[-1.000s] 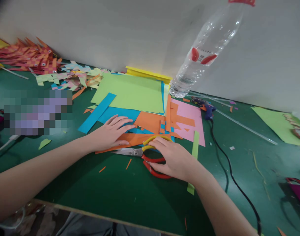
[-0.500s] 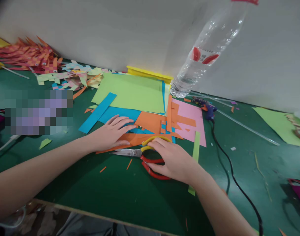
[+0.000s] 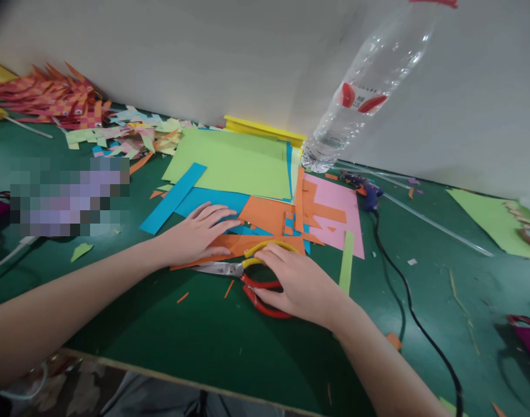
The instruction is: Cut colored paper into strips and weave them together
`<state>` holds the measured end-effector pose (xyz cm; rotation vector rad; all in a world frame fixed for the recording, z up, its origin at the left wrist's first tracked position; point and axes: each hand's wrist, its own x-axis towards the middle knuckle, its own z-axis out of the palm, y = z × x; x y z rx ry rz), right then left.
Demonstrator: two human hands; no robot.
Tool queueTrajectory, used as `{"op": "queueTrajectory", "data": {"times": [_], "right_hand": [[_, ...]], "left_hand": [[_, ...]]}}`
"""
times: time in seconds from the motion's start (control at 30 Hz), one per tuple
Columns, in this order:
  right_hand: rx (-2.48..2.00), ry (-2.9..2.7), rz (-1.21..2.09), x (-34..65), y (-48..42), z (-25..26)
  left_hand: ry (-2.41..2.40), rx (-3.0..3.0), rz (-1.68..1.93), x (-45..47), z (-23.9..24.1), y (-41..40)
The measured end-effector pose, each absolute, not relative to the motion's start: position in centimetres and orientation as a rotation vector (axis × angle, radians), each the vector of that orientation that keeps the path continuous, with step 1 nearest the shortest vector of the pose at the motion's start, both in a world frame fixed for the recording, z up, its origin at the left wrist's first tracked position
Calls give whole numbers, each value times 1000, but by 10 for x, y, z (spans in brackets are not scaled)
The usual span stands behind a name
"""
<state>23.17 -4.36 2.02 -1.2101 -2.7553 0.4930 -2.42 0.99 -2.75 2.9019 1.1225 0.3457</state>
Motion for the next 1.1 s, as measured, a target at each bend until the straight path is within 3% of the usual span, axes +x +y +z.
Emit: {"op": "queueTrajectory", "data": {"times": [1.1], "right_hand": [[-1153,-2751,477,208,-50,19]], "left_hand": [[1104,2894,370,-25,-27,10]]}}
